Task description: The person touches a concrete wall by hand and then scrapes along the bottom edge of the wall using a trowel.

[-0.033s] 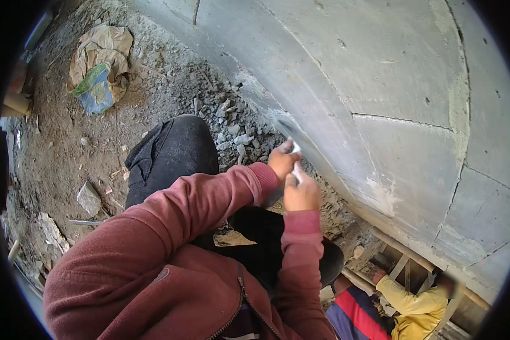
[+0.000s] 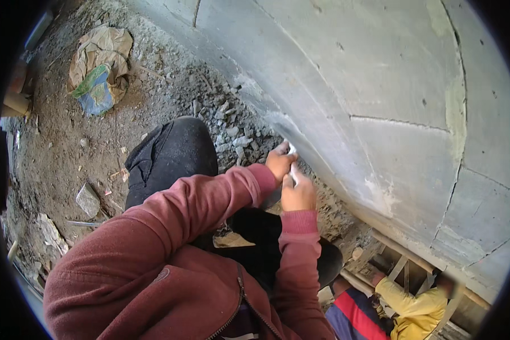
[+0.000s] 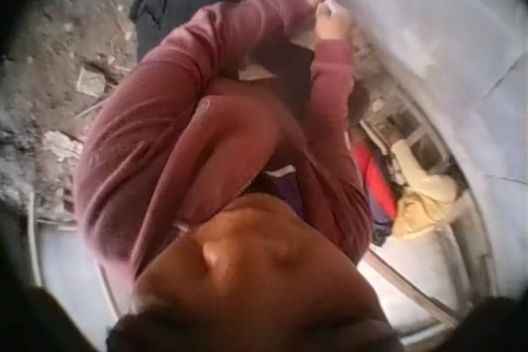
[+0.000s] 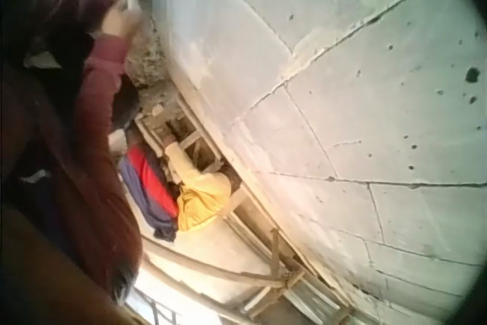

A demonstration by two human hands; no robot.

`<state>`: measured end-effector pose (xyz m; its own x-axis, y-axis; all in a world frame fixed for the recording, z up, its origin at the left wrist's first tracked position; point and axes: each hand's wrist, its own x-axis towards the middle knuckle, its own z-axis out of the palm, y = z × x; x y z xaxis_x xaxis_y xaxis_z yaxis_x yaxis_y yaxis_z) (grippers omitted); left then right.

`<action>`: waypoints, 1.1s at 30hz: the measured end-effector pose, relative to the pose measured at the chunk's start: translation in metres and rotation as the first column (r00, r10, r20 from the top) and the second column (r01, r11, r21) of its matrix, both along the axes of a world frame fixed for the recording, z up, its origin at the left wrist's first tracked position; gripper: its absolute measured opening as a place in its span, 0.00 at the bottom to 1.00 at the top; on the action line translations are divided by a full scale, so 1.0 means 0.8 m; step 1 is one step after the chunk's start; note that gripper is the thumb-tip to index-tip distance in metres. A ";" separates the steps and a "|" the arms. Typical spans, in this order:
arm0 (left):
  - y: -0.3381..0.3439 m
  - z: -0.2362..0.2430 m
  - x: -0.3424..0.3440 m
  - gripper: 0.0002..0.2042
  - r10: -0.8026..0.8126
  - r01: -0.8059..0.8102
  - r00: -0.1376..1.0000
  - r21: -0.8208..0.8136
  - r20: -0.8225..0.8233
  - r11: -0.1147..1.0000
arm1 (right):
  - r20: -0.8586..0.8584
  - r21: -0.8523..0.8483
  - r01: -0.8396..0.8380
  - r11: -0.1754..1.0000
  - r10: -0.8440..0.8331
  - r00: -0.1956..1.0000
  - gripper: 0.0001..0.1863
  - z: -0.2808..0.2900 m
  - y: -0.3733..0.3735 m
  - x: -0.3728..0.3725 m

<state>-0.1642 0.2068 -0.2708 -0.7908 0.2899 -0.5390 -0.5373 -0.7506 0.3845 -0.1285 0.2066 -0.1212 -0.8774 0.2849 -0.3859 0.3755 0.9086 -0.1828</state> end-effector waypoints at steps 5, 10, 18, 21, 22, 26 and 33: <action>-0.014 0.015 -0.007 0.29 -0.055 0.039 0.995 -0.200 -0.077 0.979 | -0.061 -0.282 0.132 0.950 -0.155 0.986 0.21 -0.004 -0.001 -0.004; -0.020 0.016 -0.010 0.29 -0.064 0.063 0.998 -0.079 -0.008 0.995 | -0.073 -0.103 0.131 0.986 -0.139 0.988 0.20 -0.012 0.001 0.001; -0.002 0.014 -0.005 0.20 0.018 -0.018 1.000 0.024 -0.013 1.000 | -0.119 -0.111 0.058 0.992 -0.071 0.990 0.20 -0.010 0.015 0.003; -0.005 0.037 -0.002 0.20 -0.054 0.038 0.994 -0.155 -0.100 0.987 | -0.116 -0.282 0.129 0.951 -0.168 0.979 0.19 0.010 0.007 0.004; -0.017 0.034 -0.008 0.17 0.027 -0.029 0.999 -0.152 -0.019 0.988 | -0.141 -0.365 0.215 0.906 -0.282 0.949 0.18 0.009 -0.002 0.000; -0.039 0.022 -0.025 0.12 0.056 -0.056 0.998 0.025 0.005 0.998 | -0.125 -0.201 -0.058 0.978 0.033 0.992 0.16 -0.022 -0.024 -0.023; -0.003 -0.007 -0.027 0.09 0.023 -0.015 0.999 -0.168 0.046 0.986 | -0.169 -0.051 0.053 0.997 -0.061 0.984 0.17 -0.031 0.015 -0.022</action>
